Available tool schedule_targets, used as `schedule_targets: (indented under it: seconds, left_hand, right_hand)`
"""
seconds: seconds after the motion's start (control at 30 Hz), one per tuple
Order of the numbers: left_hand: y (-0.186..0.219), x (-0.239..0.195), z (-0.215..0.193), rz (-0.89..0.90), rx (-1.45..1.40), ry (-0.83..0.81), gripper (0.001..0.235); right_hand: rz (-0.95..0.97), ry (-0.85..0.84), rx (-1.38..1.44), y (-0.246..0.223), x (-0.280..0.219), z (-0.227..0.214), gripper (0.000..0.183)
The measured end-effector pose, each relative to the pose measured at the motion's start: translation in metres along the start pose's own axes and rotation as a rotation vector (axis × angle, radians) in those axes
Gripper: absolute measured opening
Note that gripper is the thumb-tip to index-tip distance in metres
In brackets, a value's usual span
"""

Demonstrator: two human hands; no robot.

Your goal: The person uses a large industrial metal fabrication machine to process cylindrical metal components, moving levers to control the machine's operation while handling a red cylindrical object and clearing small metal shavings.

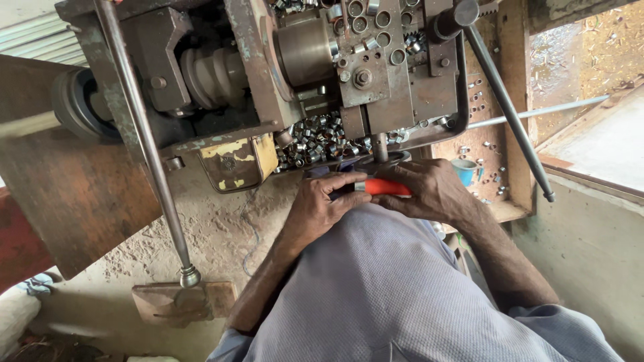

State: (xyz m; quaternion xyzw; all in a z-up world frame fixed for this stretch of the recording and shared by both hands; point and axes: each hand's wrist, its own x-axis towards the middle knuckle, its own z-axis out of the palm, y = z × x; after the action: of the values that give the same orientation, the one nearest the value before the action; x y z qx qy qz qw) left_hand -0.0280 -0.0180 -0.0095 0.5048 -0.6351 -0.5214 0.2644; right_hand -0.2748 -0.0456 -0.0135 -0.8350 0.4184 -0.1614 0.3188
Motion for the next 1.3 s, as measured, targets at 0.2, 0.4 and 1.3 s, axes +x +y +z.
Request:
schedule_targets:
  seconds: [0.2, 0.4, 1.3]
  left_hand:
    - [-0.012, 0.002, 0.000, -0.194, -0.157, -0.127, 0.048]
    - [-0.013, -0.001, 0.012, -0.310, -0.035, -0.111, 0.047]
    - [-0.221, -0.004, 0.053, -0.547, -0.423, 0.277, 0.048]
  right_hand:
    - [-0.041, -0.020, 0.052, 0.013, -0.011, 0.007, 0.041]
    - [0.006, -0.054, 0.037, 0.021, -0.018, 0.016, 0.038]
    - [1.380, 0.463, 1.135, 0.234, -0.122, 0.190, 0.029]
